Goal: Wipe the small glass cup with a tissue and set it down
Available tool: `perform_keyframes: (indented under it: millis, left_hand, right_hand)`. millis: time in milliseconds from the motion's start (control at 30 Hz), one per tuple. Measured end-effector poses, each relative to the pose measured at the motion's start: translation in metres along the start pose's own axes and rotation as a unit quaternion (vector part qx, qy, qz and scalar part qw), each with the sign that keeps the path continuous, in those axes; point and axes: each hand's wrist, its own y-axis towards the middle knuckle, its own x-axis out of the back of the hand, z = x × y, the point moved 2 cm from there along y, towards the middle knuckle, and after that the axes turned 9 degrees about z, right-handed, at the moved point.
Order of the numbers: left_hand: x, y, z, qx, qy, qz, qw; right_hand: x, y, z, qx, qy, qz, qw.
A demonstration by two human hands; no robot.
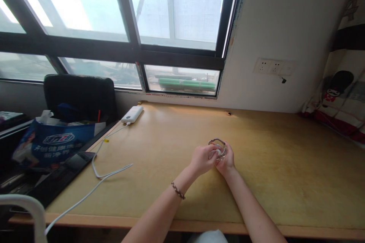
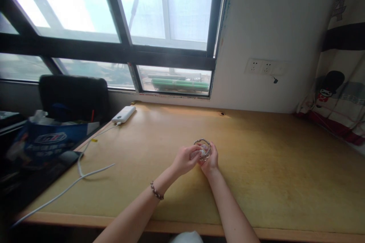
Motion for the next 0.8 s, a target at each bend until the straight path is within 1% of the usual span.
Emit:
perform_keyframes:
  millis: [100, 167, 267, 333, 367, 400, 467, 533, 600, 667, 700, 800]
  left_hand:
    - [0.005, 0.001, 0.002, 0.016, -0.036, -0.040, 0.998]
    - [0.008, 0.003, 0.008, 0.045, -0.072, -0.079, 0.993]
    - [0.012, 0.007, 0.021, 0.101, -0.147, -0.147, 0.973]
    - [0.013, 0.011, 0.030, 0.138, -0.202, -0.163, 0.956]
    - [0.011, 0.012, 0.034, 0.161, -0.230, -0.149, 0.948]
    - [0.009, 0.014, 0.037, 0.185, -0.260, -0.117, 0.941]
    - [0.001, 0.014, 0.040, 0.235, -0.317, -0.018, 0.919]
    - [-0.008, 0.012, 0.041, 0.272, -0.364, 0.074, 0.888]
    - [-0.016, 0.009, 0.039, 0.286, -0.396, 0.126, 0.863]
    - [-0.023, 0.007, 0.037, 0.281, -0.425, 0.149, 0.847]
    - [-0.025, 0.007, 0.036, 0.276, -0.437, 0.151, 0.842]
    - [-0.027, 0.008, 0.035, 0.272, -0.463, 0.131, 0.834]
  right_hand:
    - [0.001, 0.000, -0.001, -0.011, 0.011, -0.012, 1.000]
    - [0.002, 0.000, -0.002, -0.020, 0.014, -0.012, 1.000]
    - [0.003, 0.000, 0.000, -0.018, 0.017, 0.004, 1.000]
    - [0.004, 0.000, 0.002, 0.000, 0.023, 0.023, 0.999]
    - [0.003, 0.000, 0.004, 0.012, 0.026, 0.032, 0.999]
    - [0.003, 0.001, 0.005, 0.024, 0.029, 0.038, 0.999]
    - [0.002, 0.001, 0.007, 0.046, 0.026, 0.036, 0.998]
    - [0.001, 0.000, 0.009, 0.060, 0.012, 0.032, 0.998]
    - [-0.002, -0.002, 0.009, 0.062, -0.016, 0.031, 0.997]
    - [-0.005, -0.004, 0.009, 0.056, -0.047, 0.028, 0.997]
    - [-0.006, -0.005, 0.008, 0.052, -0.059, 0.025, 0.997]
    - [-0.007, -0.004, 0.007, 0.055, -0.078, 0.017, 0.995]
